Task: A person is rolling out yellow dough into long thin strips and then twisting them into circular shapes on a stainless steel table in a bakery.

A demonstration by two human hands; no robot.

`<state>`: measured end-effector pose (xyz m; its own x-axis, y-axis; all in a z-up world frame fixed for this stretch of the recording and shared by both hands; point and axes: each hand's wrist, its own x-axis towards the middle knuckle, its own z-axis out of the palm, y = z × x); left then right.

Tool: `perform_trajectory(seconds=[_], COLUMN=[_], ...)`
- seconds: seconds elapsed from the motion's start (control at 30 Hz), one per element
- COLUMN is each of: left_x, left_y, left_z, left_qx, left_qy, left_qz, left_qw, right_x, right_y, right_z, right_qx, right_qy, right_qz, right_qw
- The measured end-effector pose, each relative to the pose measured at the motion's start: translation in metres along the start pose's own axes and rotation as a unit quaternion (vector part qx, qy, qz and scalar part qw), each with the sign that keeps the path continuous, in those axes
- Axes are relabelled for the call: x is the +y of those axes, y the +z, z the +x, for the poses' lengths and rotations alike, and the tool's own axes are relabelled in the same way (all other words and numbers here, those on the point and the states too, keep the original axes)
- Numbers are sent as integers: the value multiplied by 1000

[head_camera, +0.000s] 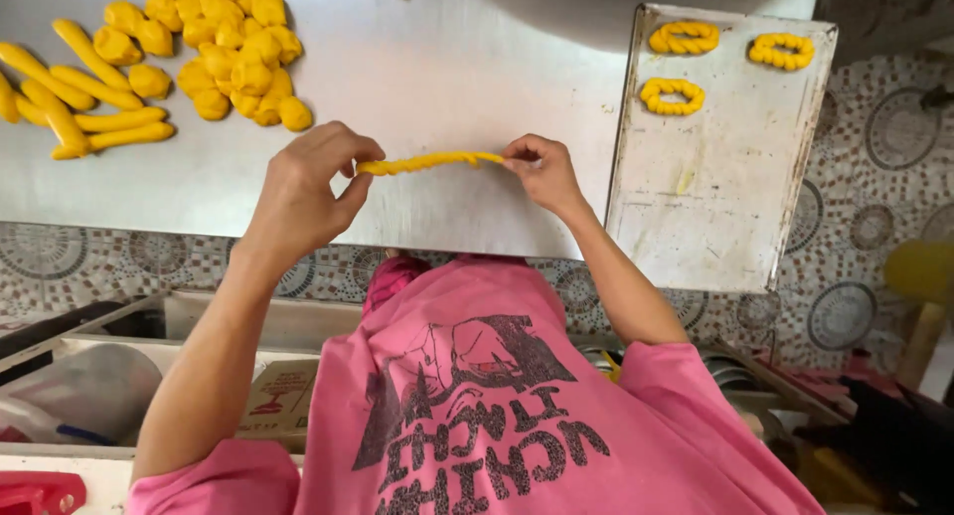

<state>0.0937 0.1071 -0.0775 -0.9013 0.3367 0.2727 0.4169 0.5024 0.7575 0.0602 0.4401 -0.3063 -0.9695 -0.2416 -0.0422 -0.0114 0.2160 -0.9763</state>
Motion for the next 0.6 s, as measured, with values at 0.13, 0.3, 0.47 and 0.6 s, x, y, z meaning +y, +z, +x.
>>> perform_trajectory(seconds=[0.13,0.3,0.47,0.6], left_x=[-47,-110,-135,-167], left_y=[2,5,17,44], left_z=[-58,-126,-142,-155], left_qx=[16,35,61,71], left_qy=[-104,-209,-280,-253], left_qz=[-7,-23,-68,-92], left_qw=[994,977,956,960], right_x=[60,-17,-33,2], right_y=[43,74,78,65], right_z=[-33,-41,-25,-15], right_qx=[-5,-48,-119,-186], right_qy=[100,182,132,-7], right_qz=[-76,-281,-400,-453], right_qw=[992,941,899,872])
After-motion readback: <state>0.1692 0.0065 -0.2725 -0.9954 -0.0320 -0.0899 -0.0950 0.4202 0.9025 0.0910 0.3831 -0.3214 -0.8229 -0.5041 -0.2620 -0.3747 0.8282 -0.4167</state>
